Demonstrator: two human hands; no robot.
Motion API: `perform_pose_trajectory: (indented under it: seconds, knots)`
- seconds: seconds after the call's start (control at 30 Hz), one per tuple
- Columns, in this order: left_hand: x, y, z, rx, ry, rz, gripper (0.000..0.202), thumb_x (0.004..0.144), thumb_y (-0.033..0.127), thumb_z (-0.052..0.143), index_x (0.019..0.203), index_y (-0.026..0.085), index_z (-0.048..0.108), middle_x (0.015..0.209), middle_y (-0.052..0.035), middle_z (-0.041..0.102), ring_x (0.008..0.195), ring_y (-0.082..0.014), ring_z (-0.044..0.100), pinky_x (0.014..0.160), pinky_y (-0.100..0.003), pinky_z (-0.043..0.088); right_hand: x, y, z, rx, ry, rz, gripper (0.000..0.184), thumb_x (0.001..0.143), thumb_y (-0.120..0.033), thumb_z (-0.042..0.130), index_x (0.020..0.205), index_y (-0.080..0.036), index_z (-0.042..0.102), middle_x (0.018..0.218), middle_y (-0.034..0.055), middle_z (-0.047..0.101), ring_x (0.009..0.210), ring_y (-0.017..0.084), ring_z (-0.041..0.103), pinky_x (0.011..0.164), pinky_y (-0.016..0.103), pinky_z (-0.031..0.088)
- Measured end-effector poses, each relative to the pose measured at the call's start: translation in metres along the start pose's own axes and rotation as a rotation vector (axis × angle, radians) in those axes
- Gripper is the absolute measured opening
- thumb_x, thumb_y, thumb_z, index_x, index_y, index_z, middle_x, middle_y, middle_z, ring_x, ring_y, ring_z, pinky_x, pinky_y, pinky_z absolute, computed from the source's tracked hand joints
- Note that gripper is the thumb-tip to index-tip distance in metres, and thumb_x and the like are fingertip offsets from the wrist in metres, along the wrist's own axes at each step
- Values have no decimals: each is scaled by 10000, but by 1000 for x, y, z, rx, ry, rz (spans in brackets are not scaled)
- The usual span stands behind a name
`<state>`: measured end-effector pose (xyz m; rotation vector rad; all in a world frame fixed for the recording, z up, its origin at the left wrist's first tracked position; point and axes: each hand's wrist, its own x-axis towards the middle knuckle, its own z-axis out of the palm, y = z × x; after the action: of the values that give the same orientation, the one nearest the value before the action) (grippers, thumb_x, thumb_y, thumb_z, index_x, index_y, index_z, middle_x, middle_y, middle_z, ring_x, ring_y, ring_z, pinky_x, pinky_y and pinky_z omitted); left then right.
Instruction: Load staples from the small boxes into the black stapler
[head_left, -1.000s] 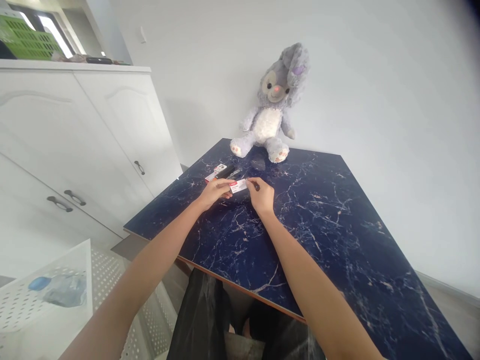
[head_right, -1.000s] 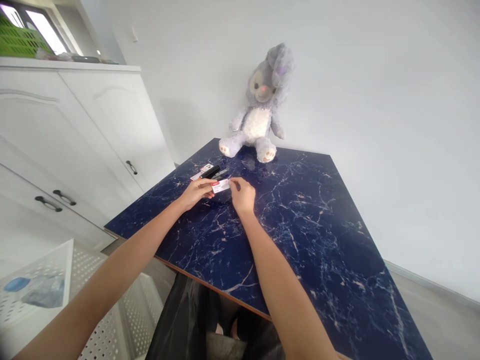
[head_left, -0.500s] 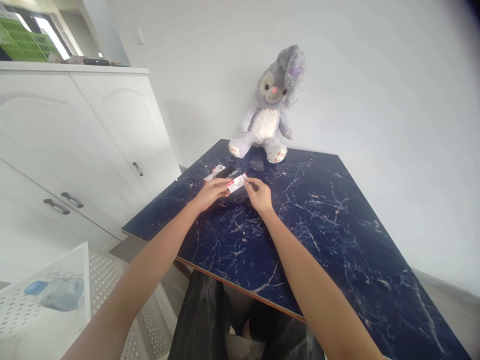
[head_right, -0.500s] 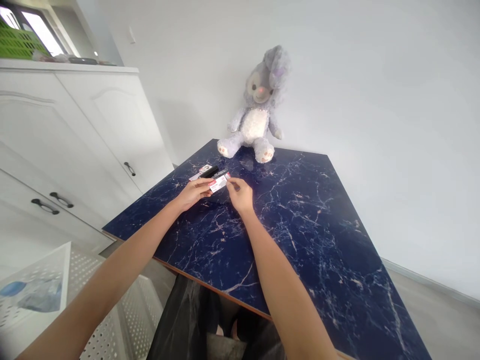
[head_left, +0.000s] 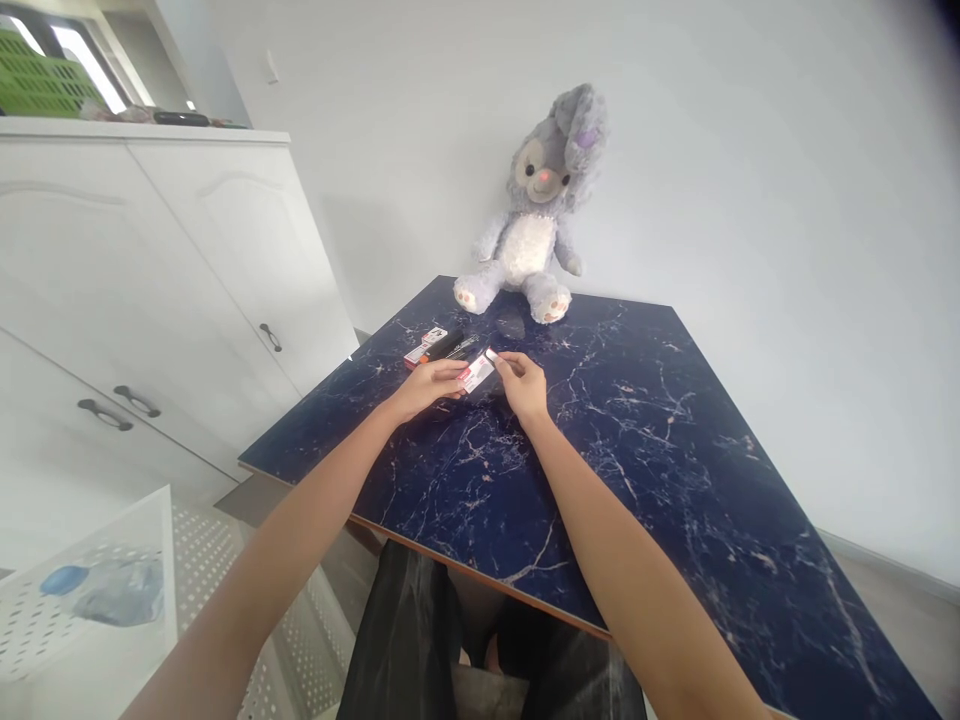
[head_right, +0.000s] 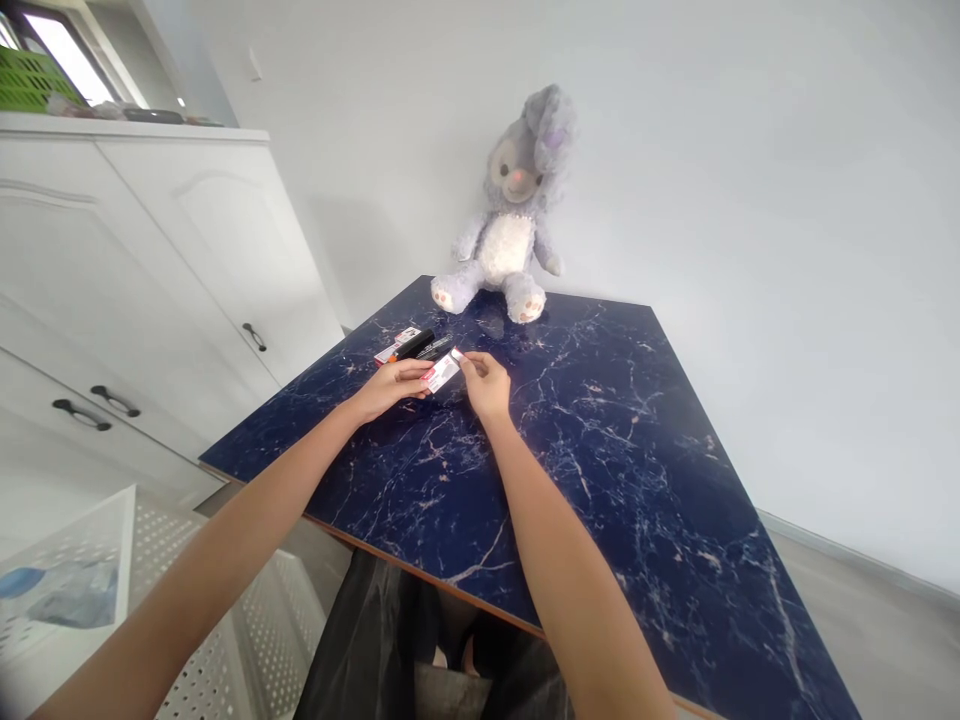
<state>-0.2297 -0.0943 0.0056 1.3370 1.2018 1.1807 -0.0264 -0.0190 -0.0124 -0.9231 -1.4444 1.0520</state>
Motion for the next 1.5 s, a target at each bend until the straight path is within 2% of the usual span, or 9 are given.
perform_pose_trajectory:
  seconds: [0.2, 0.4, 0.63, 0.77, 1.07, 1.23, 1.5]
  knots:
    - [0, 0, -3, 80, -13, -14, 592, 806, 355, 845, 1344, 191, 660, 1138, -135, 770, 955, -233, 741, 896, -400, 610, 3, 5, -1, -75, 13, -6, 373, 902, -475, 561, 1089, -195, 722, 991, 71, 789, 775, 200, 721, 769, 341, 591]
    - [1, -1, -4, 81, -26, -6, 593, 805, 369, 844, 1335, 176, 662, 1082, -127, 783, 910, -213, 744, 927, -404, 593, 2, 0, -1, -142, 33, -21, 386, 938, -467, 485, 1064, -207, 741, 887, 42, 772, 711, 200, 698, 736, 327, 561]
    - [1, -2, -5, 125, -37, -6, 556, 815, 357, 829, 1321, 184, 678, 1033, -115, 797, 902, -224, 752, 937, -411, 580, -5, -11, 0, -111, -21, -55, 369, 886, -508, 614, 1044, -197, 733, 971, 70, 793, 866, 219, 735, 819, 326, 558]
    - [1, -4, -6, 146, -37, -5, 559, 814, 363, 829, 1327, 200, 678, 1068, -120, 794, 916, -236, 757, 945, -423, 577, -6, -12, 0, -148, -26, -71, 375, 919, -515, 563, 1029, -199, 733, 942, 67, 791, 824, 212, 728, 813, 328, 556]
    - [4, -10, -6, 98, -23, 14, 576, 819, 395, 829, 1333, 196, 666, 1096, -125, 789, 931, -240, 762, 977, -456, 580, -6, -12, 1, -188, -131, -104, 361, 944, -472, 508, 1025, -223, 757, 865, 19, 767, 743, 196, 686, 756, 318, 546]
    - [3, -5, -4, 65, -21, 14, 600, 808, 404, 842, 1335, 186, 657, 1124, -133, 782, 966, -248, 760, 967, -452, 592, -6, -14, 1, -198, -132, -133, 368, 957, -449, 497, 1114, -241, 757, 941, 24, 778, 765, 192, 697, 800, 337, 564]
    - [2, -5, -4, 25, -5, 36, 625, 764, 389, 876, 1304, 163, 656, 1094, -125, 786, 949, -237, 758, 947, -444, 599, -6, -9, 4, -166, -259, -103, 376, 916, -416, 577, 1235, -274, 717, 1024, 11, 780, 805, 196, 727, 835, 372, 589]
